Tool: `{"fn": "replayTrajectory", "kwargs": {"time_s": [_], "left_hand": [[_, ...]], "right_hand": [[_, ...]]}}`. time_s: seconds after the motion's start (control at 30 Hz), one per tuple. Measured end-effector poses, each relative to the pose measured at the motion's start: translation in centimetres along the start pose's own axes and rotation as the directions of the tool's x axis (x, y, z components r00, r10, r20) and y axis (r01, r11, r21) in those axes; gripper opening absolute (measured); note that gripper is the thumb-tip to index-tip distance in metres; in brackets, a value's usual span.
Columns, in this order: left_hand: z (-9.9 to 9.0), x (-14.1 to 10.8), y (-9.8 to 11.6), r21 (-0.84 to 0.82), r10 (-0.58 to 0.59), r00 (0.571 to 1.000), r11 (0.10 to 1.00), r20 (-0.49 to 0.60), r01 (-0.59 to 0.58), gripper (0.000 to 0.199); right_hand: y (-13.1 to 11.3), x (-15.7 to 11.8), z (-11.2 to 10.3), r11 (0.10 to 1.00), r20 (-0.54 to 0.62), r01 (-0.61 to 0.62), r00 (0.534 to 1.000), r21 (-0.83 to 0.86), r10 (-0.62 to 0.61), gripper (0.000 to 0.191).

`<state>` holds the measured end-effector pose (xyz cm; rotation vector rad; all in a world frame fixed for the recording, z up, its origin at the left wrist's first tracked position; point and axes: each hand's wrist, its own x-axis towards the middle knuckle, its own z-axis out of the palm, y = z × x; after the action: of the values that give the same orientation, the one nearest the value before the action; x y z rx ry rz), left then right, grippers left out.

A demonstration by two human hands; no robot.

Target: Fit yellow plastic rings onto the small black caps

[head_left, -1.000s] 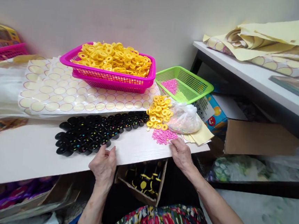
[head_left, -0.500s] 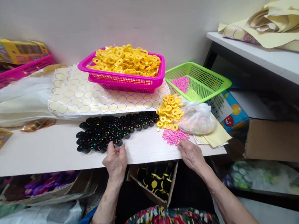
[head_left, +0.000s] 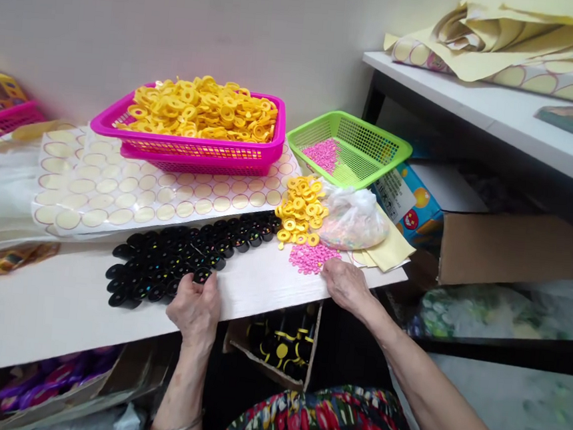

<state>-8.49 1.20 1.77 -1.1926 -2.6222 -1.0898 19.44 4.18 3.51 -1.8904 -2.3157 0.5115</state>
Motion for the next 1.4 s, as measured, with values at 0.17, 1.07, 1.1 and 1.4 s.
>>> {"fn": "replayTrajectory", "kwargs": {"time_s": [0.17, 1.07, 1.1, 1.4], "left_hand": [[-0.2, -2.6, 1.0, -0.149, 0.203, 0.968, 0.972, 0.146, -0.181, 0.030], [3.8, -8.6, 5.6, -0.579, 0.404, 0.768, 0.814, 0.497, -0.053, 0.025], [3.8, -8.6, 5.6, -0.585, 0.401, 0.767, 0.810, 0.501, -0.042, 0.026], [3.4, -8.6, 5.8, -0.602, 0.418, 0.767, 0.797, 0.486, -0.053, 0.026]], "right_hand": [[0.0, 0.2, 0.2, 0.990, -0.055, -0.112, 0.992, 0.086, 0.117, 0.014], [-3.7, -0.1, 0.4, 0.857, -0.256, 0.423, 0.899, 0.295, -0.356, 0.016], [-4.0, 0.1, 0.5, 0.865, -0.229, 0.426, 0.900, 0.267, -0.372, 0.017], [-4.8, 0.4, -0.3, 0.872, -0.116, 0.481, 0.875, 0.091, -0.471, 0.024]]}}
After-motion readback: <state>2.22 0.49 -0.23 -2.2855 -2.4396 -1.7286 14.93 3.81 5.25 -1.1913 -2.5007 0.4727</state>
